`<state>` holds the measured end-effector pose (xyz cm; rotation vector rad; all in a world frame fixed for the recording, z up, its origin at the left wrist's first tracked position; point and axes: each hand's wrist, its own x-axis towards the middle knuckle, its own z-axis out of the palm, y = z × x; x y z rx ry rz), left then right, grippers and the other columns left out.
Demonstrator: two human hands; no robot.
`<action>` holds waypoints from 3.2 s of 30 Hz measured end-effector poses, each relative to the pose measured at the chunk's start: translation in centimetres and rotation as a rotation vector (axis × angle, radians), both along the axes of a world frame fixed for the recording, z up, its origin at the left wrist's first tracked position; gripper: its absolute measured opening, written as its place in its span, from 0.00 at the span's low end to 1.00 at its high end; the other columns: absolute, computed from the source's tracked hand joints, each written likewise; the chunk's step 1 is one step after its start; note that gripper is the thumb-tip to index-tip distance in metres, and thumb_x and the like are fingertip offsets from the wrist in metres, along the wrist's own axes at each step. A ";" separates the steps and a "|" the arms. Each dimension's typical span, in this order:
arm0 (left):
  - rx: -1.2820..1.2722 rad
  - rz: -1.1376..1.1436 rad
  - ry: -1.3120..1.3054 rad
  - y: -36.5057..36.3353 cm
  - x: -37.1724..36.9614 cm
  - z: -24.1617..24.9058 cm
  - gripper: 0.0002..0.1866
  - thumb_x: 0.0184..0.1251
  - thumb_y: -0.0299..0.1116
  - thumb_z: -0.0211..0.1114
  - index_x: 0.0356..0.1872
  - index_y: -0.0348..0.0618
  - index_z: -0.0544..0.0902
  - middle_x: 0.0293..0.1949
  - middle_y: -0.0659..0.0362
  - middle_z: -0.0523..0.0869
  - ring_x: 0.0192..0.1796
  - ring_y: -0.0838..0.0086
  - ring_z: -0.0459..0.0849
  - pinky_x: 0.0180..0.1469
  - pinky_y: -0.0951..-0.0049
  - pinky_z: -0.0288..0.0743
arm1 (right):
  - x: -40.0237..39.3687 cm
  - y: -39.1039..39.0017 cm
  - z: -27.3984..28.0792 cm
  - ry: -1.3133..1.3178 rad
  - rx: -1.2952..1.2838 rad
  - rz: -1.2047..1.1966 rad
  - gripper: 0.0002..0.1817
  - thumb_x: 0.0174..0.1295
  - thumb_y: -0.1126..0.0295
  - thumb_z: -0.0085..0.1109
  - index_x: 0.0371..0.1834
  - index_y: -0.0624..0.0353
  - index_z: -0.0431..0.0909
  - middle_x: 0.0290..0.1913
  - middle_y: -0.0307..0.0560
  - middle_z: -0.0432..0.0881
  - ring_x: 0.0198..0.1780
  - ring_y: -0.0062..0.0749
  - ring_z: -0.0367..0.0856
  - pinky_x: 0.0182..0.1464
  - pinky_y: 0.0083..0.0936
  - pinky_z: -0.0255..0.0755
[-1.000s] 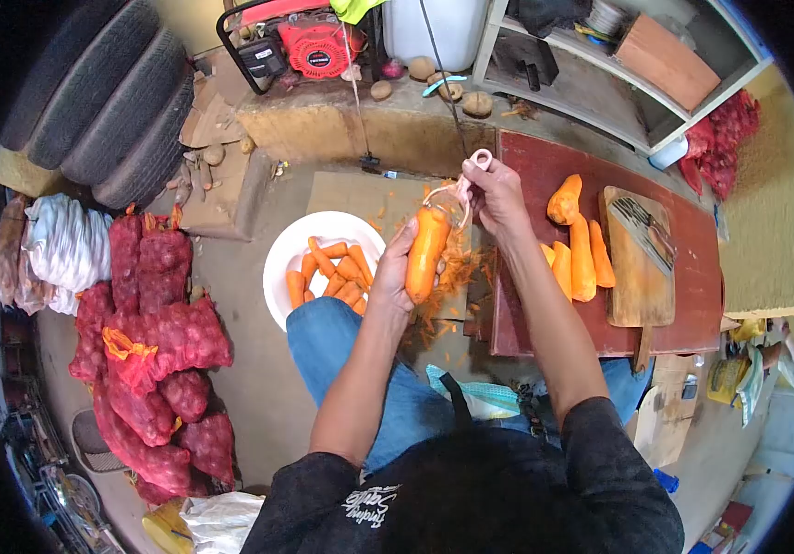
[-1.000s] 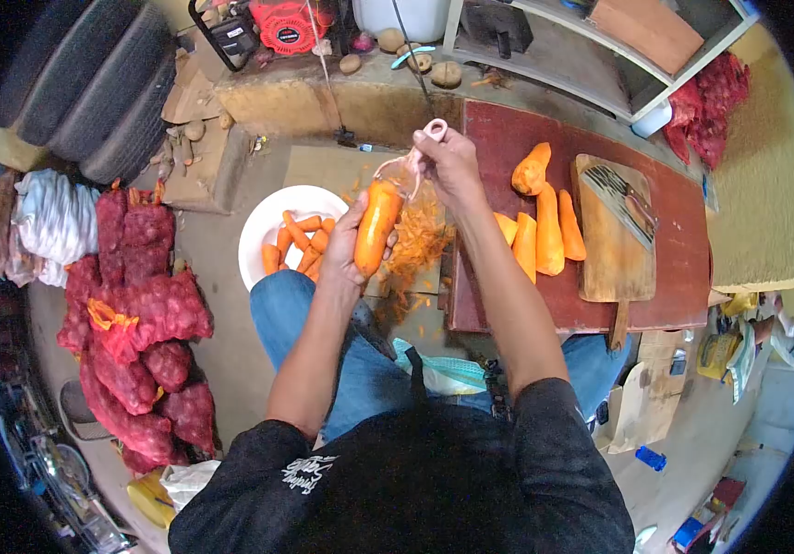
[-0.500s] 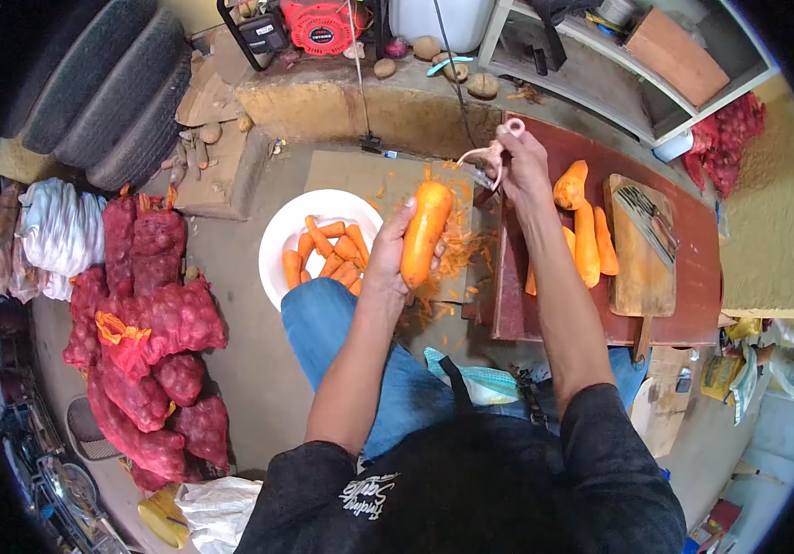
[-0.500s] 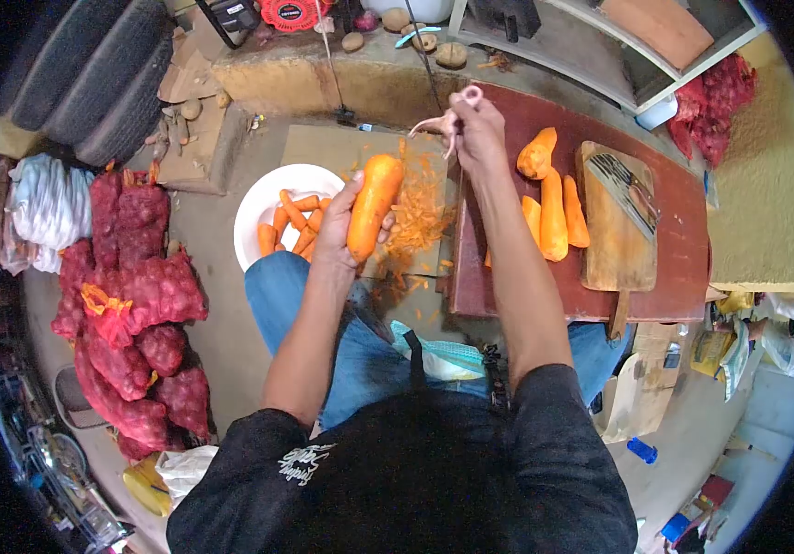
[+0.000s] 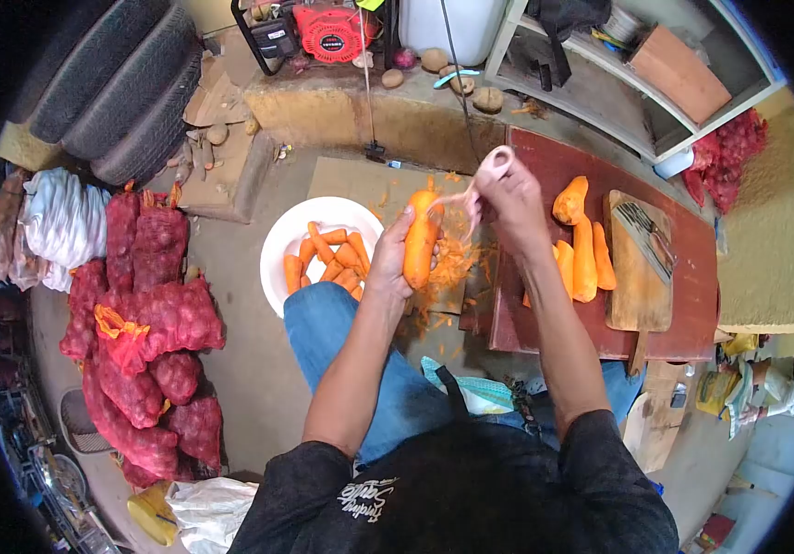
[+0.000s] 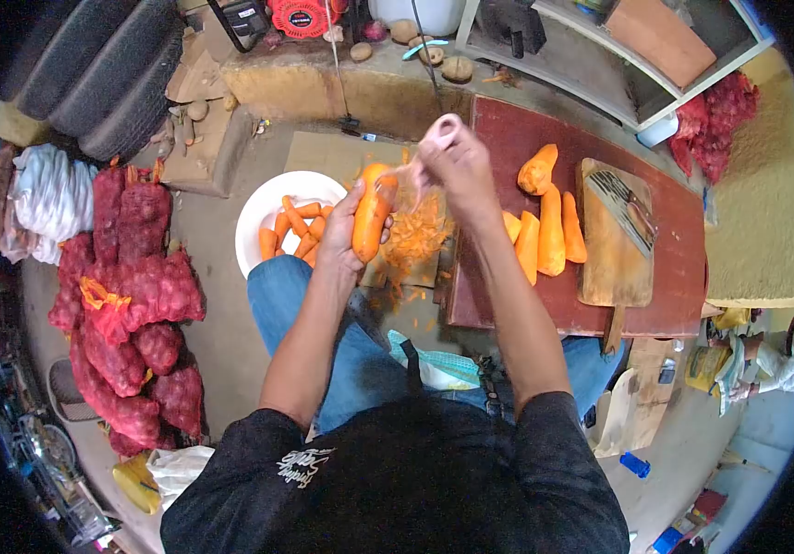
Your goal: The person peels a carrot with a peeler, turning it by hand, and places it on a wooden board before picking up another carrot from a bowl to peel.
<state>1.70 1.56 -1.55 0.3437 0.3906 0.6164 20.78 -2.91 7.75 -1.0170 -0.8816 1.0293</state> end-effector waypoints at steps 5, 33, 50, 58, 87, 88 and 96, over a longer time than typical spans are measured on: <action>-0.115 0.161 0.150 -0.2 1.7 2.1 0.23 0.79 0.51 0.56 0.56 0.41 0.79 0.35 0.56 0.86 0.27 0.72 0.85 0.25 0.75 0.81 | -2.9 -1.8 -1.0 0.033 -0.100 0.180 0.09 0.69 0.72 0.63 0.47 0.56 0.74 0.34 0.39 0.81 0.30 0.21 0.82 0.31 0.19 0.78; 0.055 0.179 0.188 -0.2 0.6 0.9 0.18 0.77 0.44 0.60 0.53 0.38 0.78 0.34 0.55 0.86 0.26 0.73 0.85 0.25 0.76 0.82 | 1.0 -1.5 -0.7 0.146 0.007 -0.097 0.04 0.71 0.77 0.56 0.41 0.57 0.71 0.32 0.42 0.81 0.29 0.25 0.81 0.32 0.23 0.79; -0.035 -0.038 -0.065 -0.4 0.6 0.9 0.26 0.77 0.53 0.57 0.57 0.38 0.78 0.37 0.50 0.87 0.26 0.68 0.86 0.19 0.72 0.80 | 1.3 0.2 -2.9 0.068 -0.019 -0.133 0.05 0.72 0.71 0.60 0.41 0.56 0.73 0.31 0.40 0.82 0.29 0.22 0.82 0.32 0.20 0.77; -0.076 -0.008 -0.119 -0.2 0.9 1.0 0.26 0.77 0.54 0.56 0.58 0.40 0.78 0.37 0.49 0.87 0.25 0.68 0.85 0.19 0.73 0.78 | -2.2 -1.4 -0.6 0.148 -0.016 0.034 0.08 0.68 0.74 0.63 0.46 0.56 0.74 0.33 0.37 0.82 0.32 0.23 0.83 0.36 0.21 0.80; -0.043 -0.020 -0.020 -0.9 0.4 1.8 0.25 0.78 0.52 0.56 0.57 0.37 0.78 0.37 0.49 0.88 0.25 0.68 0.86 0.20 0.74 0.79 | 5.3 4.5 -5.1 0.125 -0.090 -0.260 0.06 0.72 0.71 0.60 0.42 0.58 0.72 0.30 0.42 0.81 0.25 0.24 0.80 0.26 0.24 0.77; -0.027 0.007 -0.001 -0.6 0.5 1.5 0.25 0.78 0.51 0.56 0.57 0.38 0.78 0.37 0.50 0.88 0.25 0.69 0.86 0.21 0.74 0.79 | 4.5 4.0 -4.0 0.098 -0.076 -0.211 0.06 0.72 0.71 0.60 0.42 0.57 0.72 0.31 0.42 0.81 0.25 0.24 0.80 0.27 0.23 0.77; 0.059 0.326 0.210 -0.7 1.8 2.2 0.19 0.78 0.47 0.58 0.51 0.39 0.80 0.35 0.56 0.86 0.30 0.74 0.86 0.29 0.74 0.82 | -2.8 -2.4 -1.7 0.138 -0.086 -0.019 0.06 0.71 0.72 0.60 0.42 0.57 0.72 0.28 0.40 0.82 0.26 0.23 0.81 0.30 0.20 0.77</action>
